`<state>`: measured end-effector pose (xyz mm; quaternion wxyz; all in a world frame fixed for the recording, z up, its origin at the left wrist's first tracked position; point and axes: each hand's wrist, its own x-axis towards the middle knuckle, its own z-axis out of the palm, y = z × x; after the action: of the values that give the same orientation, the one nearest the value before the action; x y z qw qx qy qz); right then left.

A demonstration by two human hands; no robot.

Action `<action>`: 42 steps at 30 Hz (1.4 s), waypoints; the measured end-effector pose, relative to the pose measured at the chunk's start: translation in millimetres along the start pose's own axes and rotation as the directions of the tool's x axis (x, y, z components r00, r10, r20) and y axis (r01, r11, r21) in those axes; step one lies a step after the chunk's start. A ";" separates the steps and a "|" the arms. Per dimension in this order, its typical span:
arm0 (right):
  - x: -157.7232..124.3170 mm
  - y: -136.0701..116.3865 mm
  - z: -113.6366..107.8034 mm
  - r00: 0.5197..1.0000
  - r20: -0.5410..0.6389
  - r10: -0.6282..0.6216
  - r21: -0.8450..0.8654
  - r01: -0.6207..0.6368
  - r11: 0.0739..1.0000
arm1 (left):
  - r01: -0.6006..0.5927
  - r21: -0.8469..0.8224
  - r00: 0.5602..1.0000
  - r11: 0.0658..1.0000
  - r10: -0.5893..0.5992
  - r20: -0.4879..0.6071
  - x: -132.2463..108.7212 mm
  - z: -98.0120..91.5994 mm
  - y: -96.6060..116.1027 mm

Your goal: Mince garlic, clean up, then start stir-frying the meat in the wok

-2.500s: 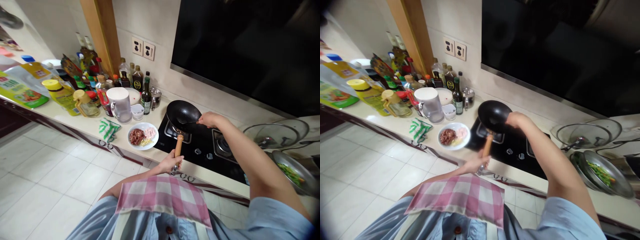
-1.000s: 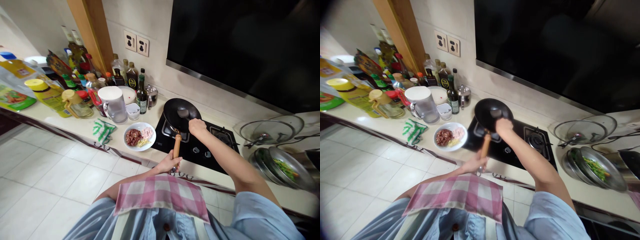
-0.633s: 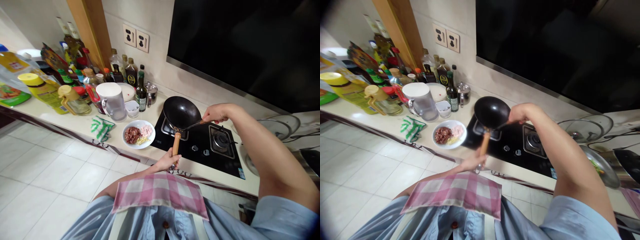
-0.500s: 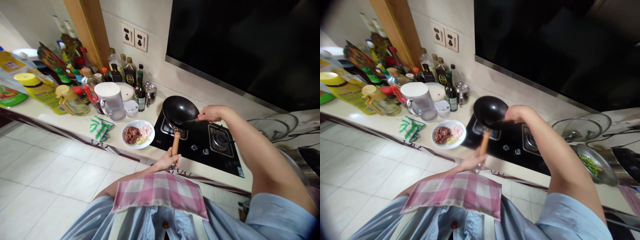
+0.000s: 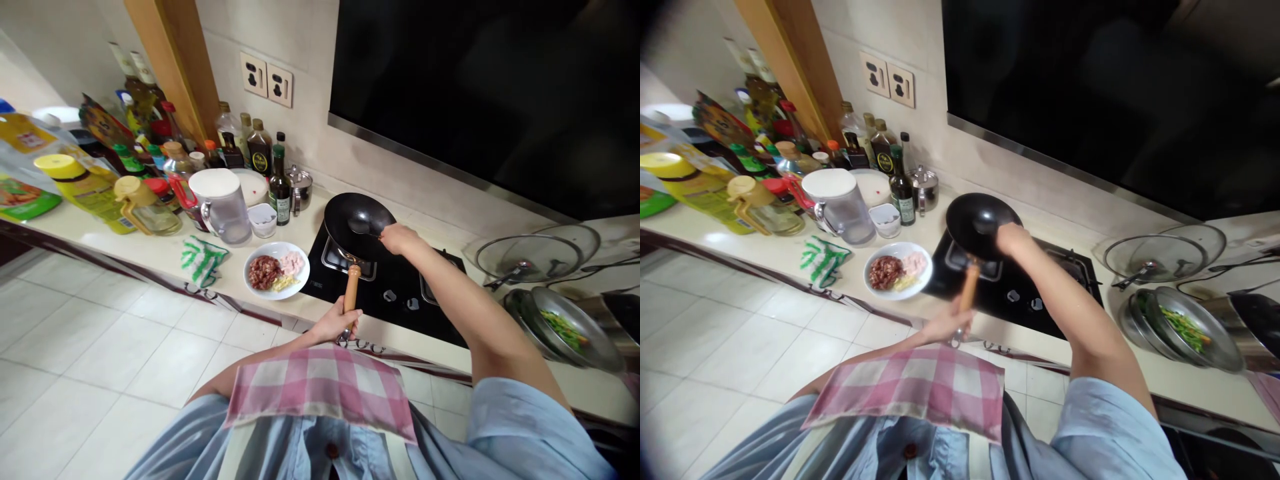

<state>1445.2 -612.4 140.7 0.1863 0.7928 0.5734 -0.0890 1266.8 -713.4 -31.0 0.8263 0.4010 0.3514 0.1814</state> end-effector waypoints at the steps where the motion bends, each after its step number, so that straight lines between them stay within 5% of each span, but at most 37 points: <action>1: 2.2 1.9 8.8 1.000 0.006 0.008 -0.008 -0.008 1.000 | -0.001 0.001 1.000 1.000 0.001 0.002 0.1 0.1 -0.1; 4: -1.3 23.5 30.5 0.997 0.023 -0.068 0.044 0.067 0.997 | 0.013 -0.002 1.000 1.000 -0.013 -0.002 0.1 0.5 1.8; 7: -18.0 60.0 49.3 0.995 0.015 -0.102 0.382 0.088 0.920 | 0.035 -0.009 0.999 0.999 -0.035 -0.007 -1.8 0.3 7.4; 9: -35.0 81.0 64.0 0.999 0.037 -0.022 0.685 -0.009 0.728 | 0.064 -0.025 0.998 0.998 -0.064 0.004 -3.8 -0.2 11.7; 11: -55.1 92.7 81.1 0.998 0.035 0.058 0.901 -0.056 0.430 | 0.094 -0.073 0.995 0.993 -0.092 0.024 -5.5 -0.6 15.0; 15: -89.3 86.1 119.1 0.990 -0.060 0.131 0.993 0.072 -0.093 | 0.098 -0.154 0.995 0.983 -0.097 0.015 -6.3 -0.2 16.0; 18: -98.7 70.8 142.8 0.991 0.056 0.119 0.967 -0.024 -0.255 | 0.092 -0.141 0.996 0.986 -0.093 0.000 -5.3 0.8 13.8; 22: -102.1 65.8 154.9 0.984 0.142 0.110 0.945 -0.101 -0.312 | 0.086 -0.150 0.996 0.985 -0.088 -0.004 -2.7 1.0 10.3; 25: -104.4 77.9 148.9 0.983 0.028 0.180 0.985 0.003 -0.173 | 0.076 -0.153 0.997 0.985 -0.078 -0.002 -1.1 0.4 8.4; 29: -94.6 101.1 123.0 0.967 -0.142 0.214 0.903 0.038 0.428 | 0.064 -0.133 0.998 0.989 -0.065 -0.005 -3.6 1.5 10.5; 31: -85.0 109.0 102.3 0.970 -0.206 0.129 0.684 0.048 0.728 | 0.057 -0.093 0.998 0.994 -0.059 -0.016 -6.4 3.1 13.9; 33: -75.8 112.2 79.3 0.975 -0.211 0.064 0.413 0.030 0.910 | 0.062 -0.064 0.997 0.996 -0.065 -0.035 -8.2 4.5 17.3; 36: -66.6 111.3 51.2 0.979 -0.198 0.040 0.142 -0.012 0.990 | 0.097 -0.092 0.993 0.991 -0.103 -0.060 -8.4 3.7 20.5; 42: -63.5 111.7 38.9 0.964 -0.256 0.068 0.138 -0.033 0.990 | 0.126 -0.109 0.987 0.986 -0.135 -0.081 -7.5 -3.9 23.7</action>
<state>1532.6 -714.0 149.3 0.0584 0.8226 0.5654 -0.0175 1258.3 -701.1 -10.7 0.8397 0.3253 0.4034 0.1624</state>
